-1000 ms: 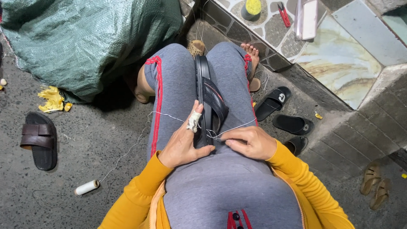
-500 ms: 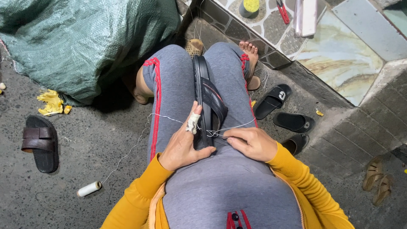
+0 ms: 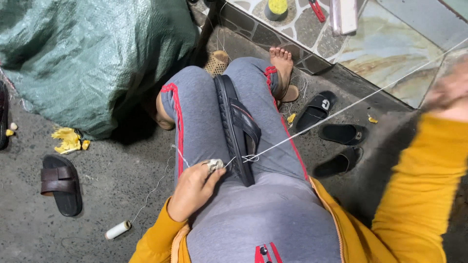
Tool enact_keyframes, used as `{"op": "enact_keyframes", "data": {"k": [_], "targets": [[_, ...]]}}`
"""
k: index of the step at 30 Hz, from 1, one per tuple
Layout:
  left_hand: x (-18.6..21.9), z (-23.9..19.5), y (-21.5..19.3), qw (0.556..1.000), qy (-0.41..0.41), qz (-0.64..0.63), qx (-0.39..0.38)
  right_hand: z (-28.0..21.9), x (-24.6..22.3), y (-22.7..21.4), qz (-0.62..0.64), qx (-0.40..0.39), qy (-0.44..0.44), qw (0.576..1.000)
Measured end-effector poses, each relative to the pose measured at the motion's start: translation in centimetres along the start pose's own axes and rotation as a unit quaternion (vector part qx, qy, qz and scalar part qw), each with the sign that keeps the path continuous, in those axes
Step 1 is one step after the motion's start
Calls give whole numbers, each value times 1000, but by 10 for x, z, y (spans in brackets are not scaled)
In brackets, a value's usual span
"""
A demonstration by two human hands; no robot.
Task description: The person sits on the floor and sews a black slipper using a needle and white thread. They repeatedly pull the thread through the slipper sole and strap, tightening the stitches. A child briefly walks past in the background.
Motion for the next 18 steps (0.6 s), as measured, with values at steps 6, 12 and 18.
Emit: {"op": "enact_keyframes", "data": {"k": [6,12,18], "targets": [[23,17,-17,933,35,-357,-41,155,469,-231,-857,450,-169,187],[17,36,7,811,100,-575,34,41,467,-357,-896,176,402,74],[4,96,4,785,48,-588,190,67,479,-358,-806,143,563,110]]}}
Point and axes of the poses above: each hand's wrist, its own z-axis towards the middle knuckle, its own y-axis out of the palm, x = y × z, the point moved 2 cm from there along z, towards the middle knuckle, and after that the axes turned 14 degrees about -z, right-handed, at the moved point
